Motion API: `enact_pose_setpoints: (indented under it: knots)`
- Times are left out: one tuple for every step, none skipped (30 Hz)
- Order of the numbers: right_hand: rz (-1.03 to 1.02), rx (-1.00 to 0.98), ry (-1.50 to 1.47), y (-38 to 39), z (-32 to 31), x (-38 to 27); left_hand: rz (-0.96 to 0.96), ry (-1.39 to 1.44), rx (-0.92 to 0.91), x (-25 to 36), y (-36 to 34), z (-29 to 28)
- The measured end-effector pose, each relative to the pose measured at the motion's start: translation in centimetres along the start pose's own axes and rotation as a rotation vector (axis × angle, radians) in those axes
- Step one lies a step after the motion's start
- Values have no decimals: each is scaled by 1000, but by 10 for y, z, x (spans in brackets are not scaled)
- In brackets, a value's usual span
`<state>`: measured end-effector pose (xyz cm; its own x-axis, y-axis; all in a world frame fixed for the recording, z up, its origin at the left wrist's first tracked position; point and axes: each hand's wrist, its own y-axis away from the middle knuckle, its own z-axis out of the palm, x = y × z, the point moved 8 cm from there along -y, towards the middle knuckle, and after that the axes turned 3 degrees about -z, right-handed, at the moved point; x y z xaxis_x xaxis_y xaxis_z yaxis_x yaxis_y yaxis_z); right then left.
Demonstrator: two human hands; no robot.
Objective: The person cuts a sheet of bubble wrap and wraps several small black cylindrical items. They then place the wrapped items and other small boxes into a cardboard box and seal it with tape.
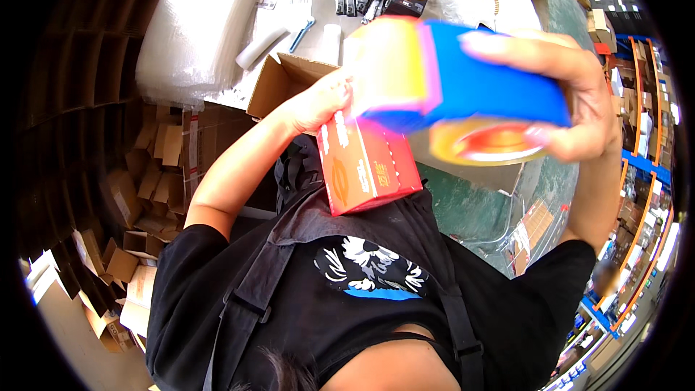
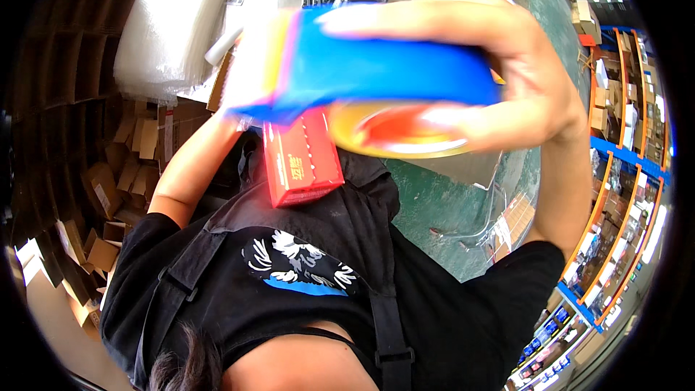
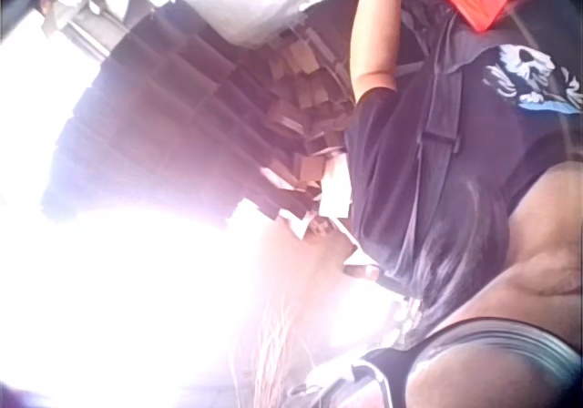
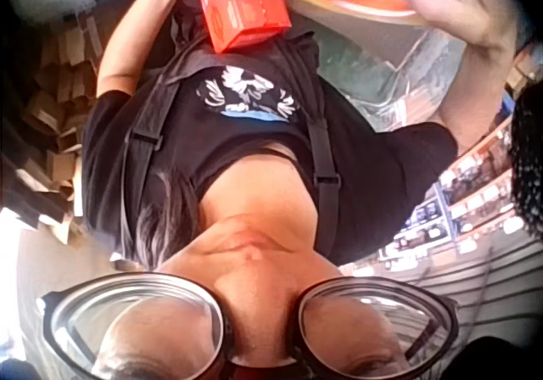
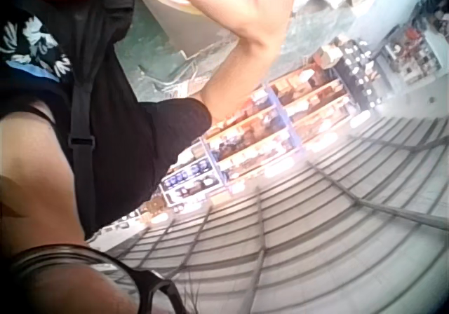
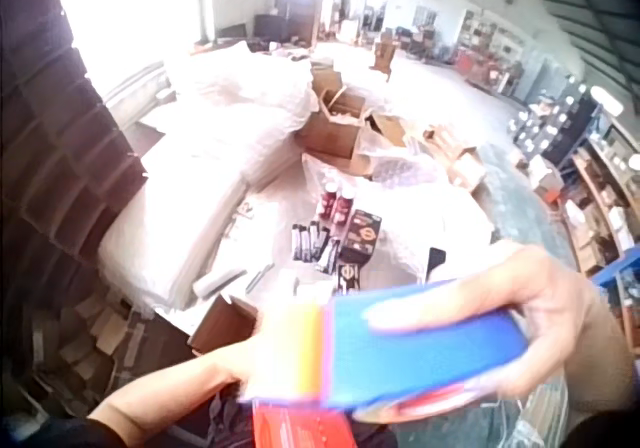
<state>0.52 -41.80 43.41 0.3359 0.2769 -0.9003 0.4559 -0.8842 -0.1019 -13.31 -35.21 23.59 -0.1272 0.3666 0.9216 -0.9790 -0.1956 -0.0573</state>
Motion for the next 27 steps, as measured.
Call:
enact_pose_setpoints:
  knots:
    - [-88,-105,122,-24,14,-16,-71,-23,-48,-16,0,-4]
    - [-148,-182,240,-42,26,-26,-143,-47,-120,-32,-4,-4]
    - [-144,-254,307,-55,35,-31,-208,-82,-195,-47,-8,-3]
    - [-101,-318,340,-63,39,-28,-260,110,-215,-28,-7,13]
    - [-29,-384,362,-68,44,-23,-299,112,-238,-21,-5,19]
    - [46,-454,387,-72,50,-18,-339,19,-258,-22,0,22]
    - [115,-525,417,-76,56,-15,-370,-59,-267,-20,4,24]
    - [265,-635,407,-82,60,-16,-384,-107,-268,-18,7,24]
    - [301,-639,413,-86,65,-31,-384,-87,-299,-19,7,31]
    - [300,-669,409,-96,68,-43,-392,-64,-285,-20,10,31]
    - [298,-700,404,-105,72,-54,-366,9,-280,-21,13,31]
    - [361,-760,411,-106,76,-40,-337,86,-299,-22,14,34]
    - [350,-771,431,-108,80,-44,-307,162,-321,-24,16,37]
    - [342,-779,453,-111,84,-49,-277,239,-344,-25,16,40]
    - [325,-792,473,-113,87,-54,-246,312,-358,-24,18,42]
    - [325,-797,406,-105,77,-36,-215,384,-372,-23,19,43]
    - [329,-798,340,-94,71,-25,-256,518,-369,-26,22,47]
    - [363,-804,318,-88,67,-19,-233,383,-341,-26,18,44]
    - [412,-802,302,-82,64,-16,-207,250,-324,-24,14,42]
    - [358,-748,274,-77,62,-18,-102,336,-409,-13,16,44]
    - [279,-718,259,-74,61,-17,-73,294,-391,-13,15,40]
    - [210,-679,247,-69,60,-16,-50,253,-385,-15,14,38]
    - [207,-694,216,-65,56,-15,-28,212,-378,-16,14,38]
    - [206,-675,222,-62,54,-18,-43,254,-393,-14,13,40]
    - [203,-657,227,-59,53,-21,-49,254,-398,-10,12,43]
    - [203,-646,213,-57,53,-22,-56,252,-401,-5,12,45]
    - [199,-634,200,-54,52,-24,-63,247,-404,-1,11,47]
